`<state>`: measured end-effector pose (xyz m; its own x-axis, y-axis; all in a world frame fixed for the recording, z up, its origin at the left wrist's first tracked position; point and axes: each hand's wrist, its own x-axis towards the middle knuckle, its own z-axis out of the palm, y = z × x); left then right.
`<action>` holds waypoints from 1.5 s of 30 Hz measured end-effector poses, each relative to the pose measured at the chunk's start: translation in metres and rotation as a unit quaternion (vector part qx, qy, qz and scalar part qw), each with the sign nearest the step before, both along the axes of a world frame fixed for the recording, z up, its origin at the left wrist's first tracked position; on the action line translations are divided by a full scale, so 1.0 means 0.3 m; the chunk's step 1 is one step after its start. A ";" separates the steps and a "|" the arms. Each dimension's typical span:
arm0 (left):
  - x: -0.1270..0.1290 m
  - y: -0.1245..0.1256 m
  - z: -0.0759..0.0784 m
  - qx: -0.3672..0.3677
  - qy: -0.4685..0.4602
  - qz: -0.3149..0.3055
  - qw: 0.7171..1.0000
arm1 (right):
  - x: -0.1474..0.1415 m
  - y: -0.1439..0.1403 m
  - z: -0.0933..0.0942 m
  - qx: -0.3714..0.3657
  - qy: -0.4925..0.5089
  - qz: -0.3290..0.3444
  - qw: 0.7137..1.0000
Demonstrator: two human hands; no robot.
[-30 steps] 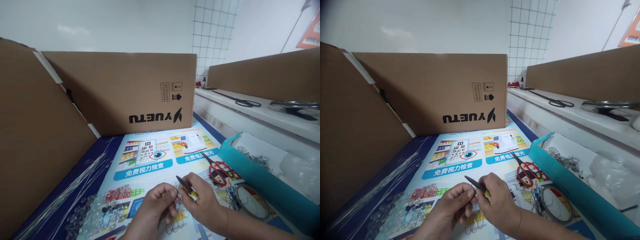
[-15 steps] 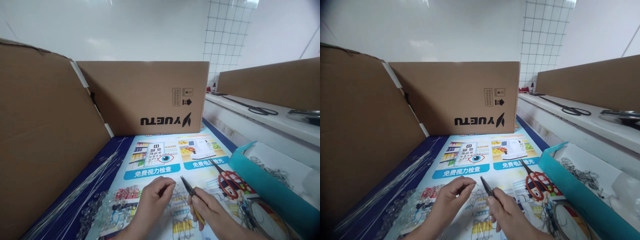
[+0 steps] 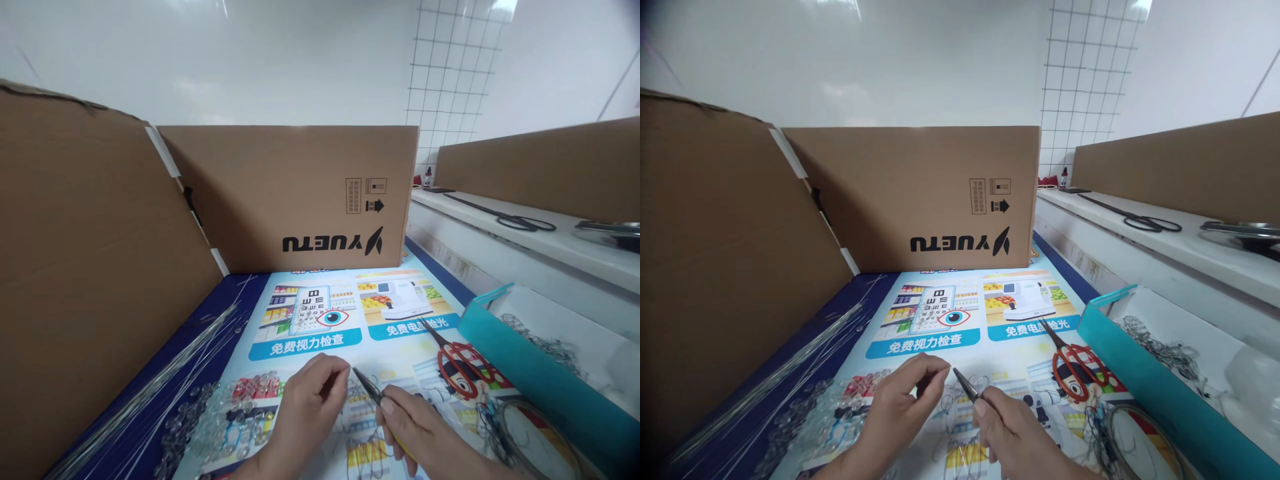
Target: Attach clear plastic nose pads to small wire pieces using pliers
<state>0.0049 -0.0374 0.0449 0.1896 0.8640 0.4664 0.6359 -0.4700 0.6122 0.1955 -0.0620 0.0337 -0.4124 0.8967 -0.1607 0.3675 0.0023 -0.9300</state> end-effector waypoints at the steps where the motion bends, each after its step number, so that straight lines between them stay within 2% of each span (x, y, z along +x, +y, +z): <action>1: 0.000 -0.001 -0.001 0.000 0.004 -0.001 1.000 | 0.001 0.000 0.001 0.001 0.001 0.000 1.000; 8: -0.003 -0.005 -0.008 0.013 0.018 -0.005 1.000 | 0.011 0.002 0.004 0.030 -0.002 0.009 1.000; 23: 0.000 0.001 -0.022 0.021 0.038 -0.008 0.999 | 0.008 0.004 -0.020 0.022 0.007 0.005 1.000; 31: 0.002 -0.006 -0.024 0.030 0.038 -0.009 0.999 | 0.001 -0.002 -0.002 0.026 -0.012 0.000 1.000; 38: 0.002 -0.006 -0.027 0.028 0.048 -0.008 0.998 | 0.005 0.000 -0.026 0.029 -0.013 0.006 0.999; 45: 0.001 -0.008 -0.019 0.025 0.051 -0.009 0.998 | 0.004 -0.003 -0.009 0.097 -0.077 0.010 0.992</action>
<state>0.0052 -0.0399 0.0392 0.2525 0.8367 0.4860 0.6848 -0.5094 0.5212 0.1969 -0.0629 0.0311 -0.4144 0.9088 -0.0482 0.5035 0.1848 -0.8440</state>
